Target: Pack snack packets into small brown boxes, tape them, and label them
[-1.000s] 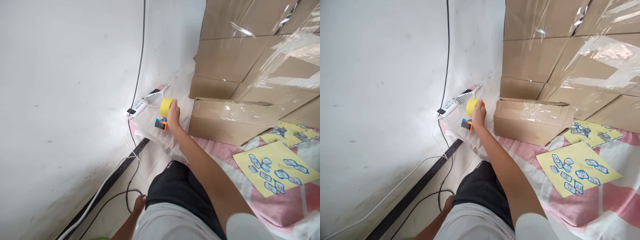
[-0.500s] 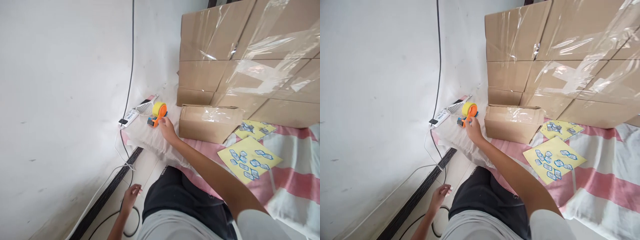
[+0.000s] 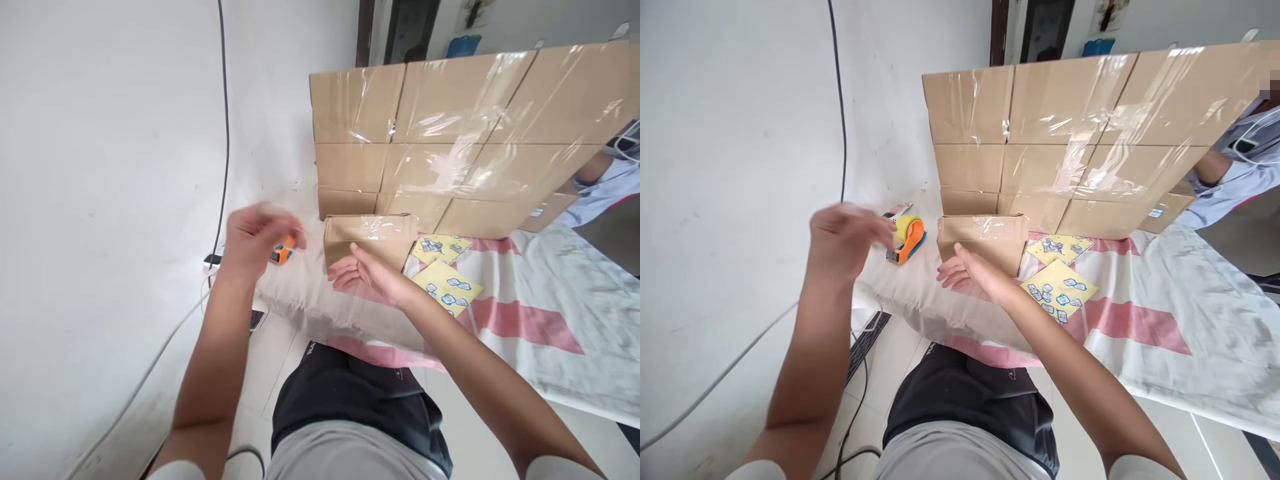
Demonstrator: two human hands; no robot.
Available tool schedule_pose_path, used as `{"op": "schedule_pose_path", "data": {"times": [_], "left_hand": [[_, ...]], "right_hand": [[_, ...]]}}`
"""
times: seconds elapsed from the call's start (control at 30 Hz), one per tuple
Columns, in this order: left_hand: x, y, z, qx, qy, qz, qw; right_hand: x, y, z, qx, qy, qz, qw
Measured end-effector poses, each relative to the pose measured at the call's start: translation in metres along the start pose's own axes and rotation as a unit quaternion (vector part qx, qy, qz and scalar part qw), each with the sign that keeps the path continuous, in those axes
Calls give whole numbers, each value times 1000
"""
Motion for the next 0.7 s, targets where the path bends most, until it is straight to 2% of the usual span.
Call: {"op": "schedule_pose_path", "data": {"times": [0.03,0.07,0.1,0.2,0.27,0.3,0.37,0.53,0.6,0.7], "left_hand": [[-2,2,-10,-37,30,60,997],[1,8,-17,-49,48,119,991],[8,17,-22,-35,55,170,983],[32,54,-26,71,26,263,962],[47,73,-21,133,-13,244,961],[52,78,-17,145,-27,229,962],[58,81,-12,148,-42,212,965],[61,74,-13,115,-47,185,975],[61,74,-14,116,-44,184,975],[62,77,-14,124,-42,183,974]], "right_hand": [[5,-6,2,-12,-23,-28,999],[9,-10,4,-16,-40,-50,998],[12,-14,6,-13,-51,-64,997],[23,-19,10,17,-70,-84,994],[36,-19,11,32,-94,-77,992],[43,-19,12,32,-106,-72,991],[54,-20,13,26,-104,-65,992],[51,-9,16,57,28,-56,996],[51,-3,17,67,22,-78,994],[52,-5,15,35,-18,-129,991]]}}
Point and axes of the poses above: each hand's wrist, its own z-axis away from the middle knuckle, its own y-axis out of the palm, x = y × z, the point moved 7 cm from there along -z, towards the middle knuckle, and after that the axes turned 7 degrees about y, right-handed, at the moved point
